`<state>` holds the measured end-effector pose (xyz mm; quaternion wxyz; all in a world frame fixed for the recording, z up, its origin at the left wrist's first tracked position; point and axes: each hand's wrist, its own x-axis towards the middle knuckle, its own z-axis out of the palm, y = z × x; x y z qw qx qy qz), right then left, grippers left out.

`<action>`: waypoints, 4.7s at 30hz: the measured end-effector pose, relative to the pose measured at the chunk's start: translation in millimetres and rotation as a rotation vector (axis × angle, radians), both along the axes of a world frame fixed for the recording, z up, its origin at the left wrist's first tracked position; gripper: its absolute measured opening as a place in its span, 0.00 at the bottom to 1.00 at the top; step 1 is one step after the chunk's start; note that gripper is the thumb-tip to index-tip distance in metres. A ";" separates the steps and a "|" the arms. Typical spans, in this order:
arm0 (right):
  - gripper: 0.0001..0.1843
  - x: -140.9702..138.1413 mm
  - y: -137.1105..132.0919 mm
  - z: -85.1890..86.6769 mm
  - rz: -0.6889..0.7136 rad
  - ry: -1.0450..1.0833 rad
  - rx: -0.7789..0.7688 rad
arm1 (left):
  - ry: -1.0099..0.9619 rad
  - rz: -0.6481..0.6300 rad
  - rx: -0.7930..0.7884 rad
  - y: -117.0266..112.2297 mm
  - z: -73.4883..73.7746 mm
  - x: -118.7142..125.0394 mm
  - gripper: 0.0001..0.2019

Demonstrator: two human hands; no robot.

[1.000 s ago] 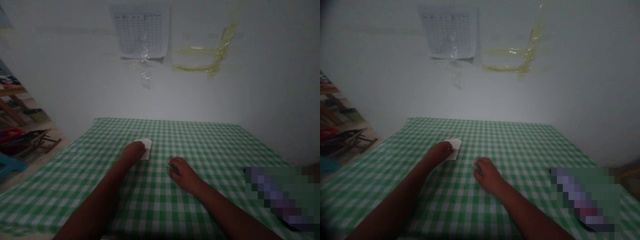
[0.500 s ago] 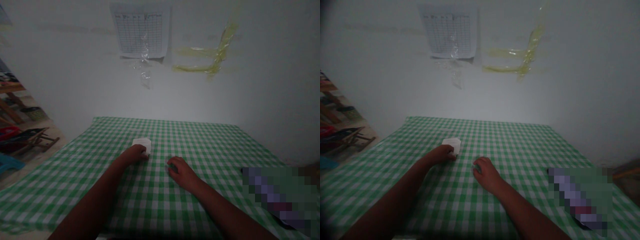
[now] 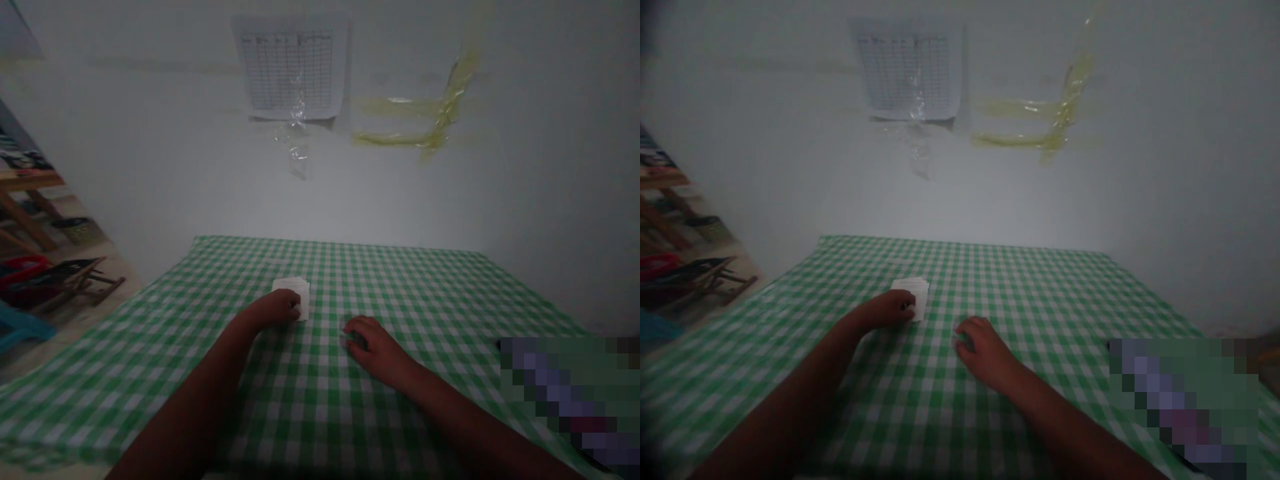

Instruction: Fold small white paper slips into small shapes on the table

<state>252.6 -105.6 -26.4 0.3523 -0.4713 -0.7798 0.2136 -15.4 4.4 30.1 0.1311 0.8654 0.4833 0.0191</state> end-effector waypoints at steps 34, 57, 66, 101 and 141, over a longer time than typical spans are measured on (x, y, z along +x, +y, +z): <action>0.08 10.5 9.4 23.5 -0.049 -0.317 -0.048 | -0.419 -0.448 0.042 -47.9 -24.3 68.7 0.08; 0.15 58.8 10.2 42.3 0.189 -0.386 0.172 | -0.295 -0.353 0.199 -41.4 -38.5 79.9 0.10; 0.12 60.8 1.1 38.1 0.131 -0.275 0.256 | -0.309 -0.365 0.192 -60.3 -42.9 83.1 0.13; 0.15 50.2 6.0 23.9 0.136 -0.080 0.284 | -0.339 -0.400 0.249 -48.0 -44.0 74.3 0.11; 0.09 41.3 10.2 8.9 0.144 -0.044 0.363 | -0.432 -0.429 0.210 -29.0 -51.6 60.1 0.15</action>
